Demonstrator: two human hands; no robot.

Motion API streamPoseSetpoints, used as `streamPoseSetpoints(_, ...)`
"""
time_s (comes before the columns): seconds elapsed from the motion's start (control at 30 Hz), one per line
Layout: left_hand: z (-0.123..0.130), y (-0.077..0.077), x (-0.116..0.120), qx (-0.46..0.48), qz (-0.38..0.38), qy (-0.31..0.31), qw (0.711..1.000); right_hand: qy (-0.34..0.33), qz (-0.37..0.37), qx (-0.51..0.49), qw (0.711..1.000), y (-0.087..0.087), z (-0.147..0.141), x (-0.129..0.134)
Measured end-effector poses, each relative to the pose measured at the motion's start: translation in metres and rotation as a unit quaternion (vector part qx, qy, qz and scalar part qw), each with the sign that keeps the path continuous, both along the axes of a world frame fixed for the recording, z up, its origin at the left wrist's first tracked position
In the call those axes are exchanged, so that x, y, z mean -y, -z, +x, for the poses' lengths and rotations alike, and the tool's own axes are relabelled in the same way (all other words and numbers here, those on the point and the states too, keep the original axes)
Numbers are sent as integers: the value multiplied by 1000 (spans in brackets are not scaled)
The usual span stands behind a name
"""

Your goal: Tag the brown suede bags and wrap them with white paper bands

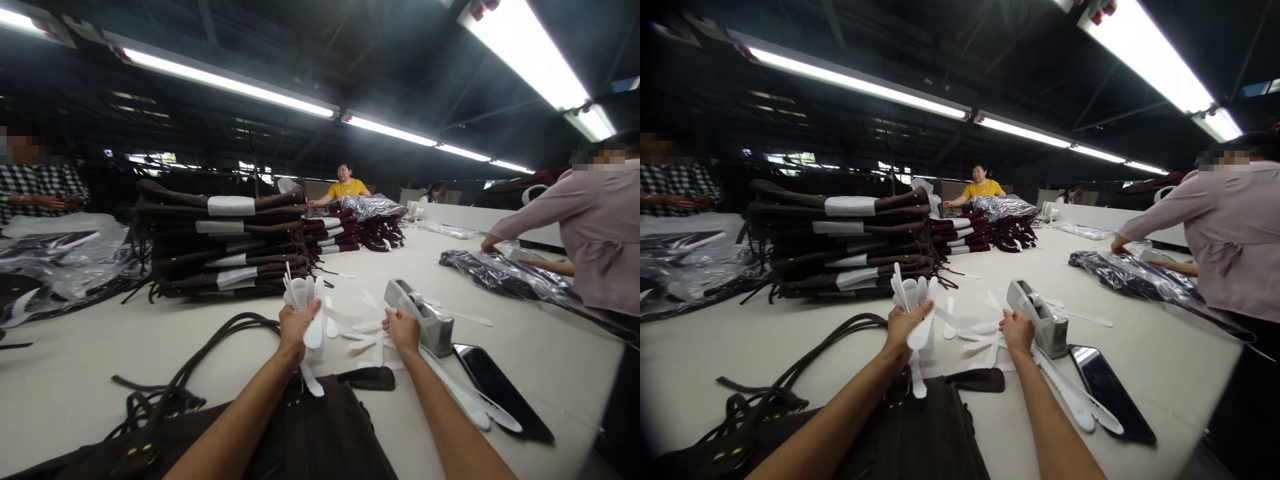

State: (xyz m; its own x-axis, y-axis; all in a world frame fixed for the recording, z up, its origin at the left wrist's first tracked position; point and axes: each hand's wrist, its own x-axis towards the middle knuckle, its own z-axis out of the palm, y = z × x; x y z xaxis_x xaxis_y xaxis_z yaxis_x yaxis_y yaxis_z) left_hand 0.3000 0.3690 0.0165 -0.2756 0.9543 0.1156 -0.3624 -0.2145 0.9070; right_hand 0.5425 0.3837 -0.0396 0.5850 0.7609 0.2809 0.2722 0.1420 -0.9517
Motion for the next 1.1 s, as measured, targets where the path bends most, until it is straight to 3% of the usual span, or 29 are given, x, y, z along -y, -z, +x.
streamPoseSetpoints(0.23, 2, 6, -2, -1, -5, 42, 999, -104, 21, -64, 992, -11, -10, 5)
streamPoseSetpoints(0.37, 5, 9, 0, -7, -23, 68, 997, -132, 29, -79, 988, -19, -19, 13)
streamPoseSetpoints(0.63, 12, 6, 10, -34, -42, 109, 993, -82, -13, -35, 996, -19, -11, 18)
streamPoseSetpoints(0.73, 16, 2, 17, -47, -44, 116, 991, -70, 8, -7, 998, -27, -20, 24)
streamPoseSetpoints(0.9, 21, -5, 30, -93, -42, 156, 982, -215, 56, -65, 973, -44, -62, 41)
streamPoseSetpoints(1.1, 26, -6, 35, -113, -37, 191, 974, -253, 54, -115, 959, -43, -74, 48)
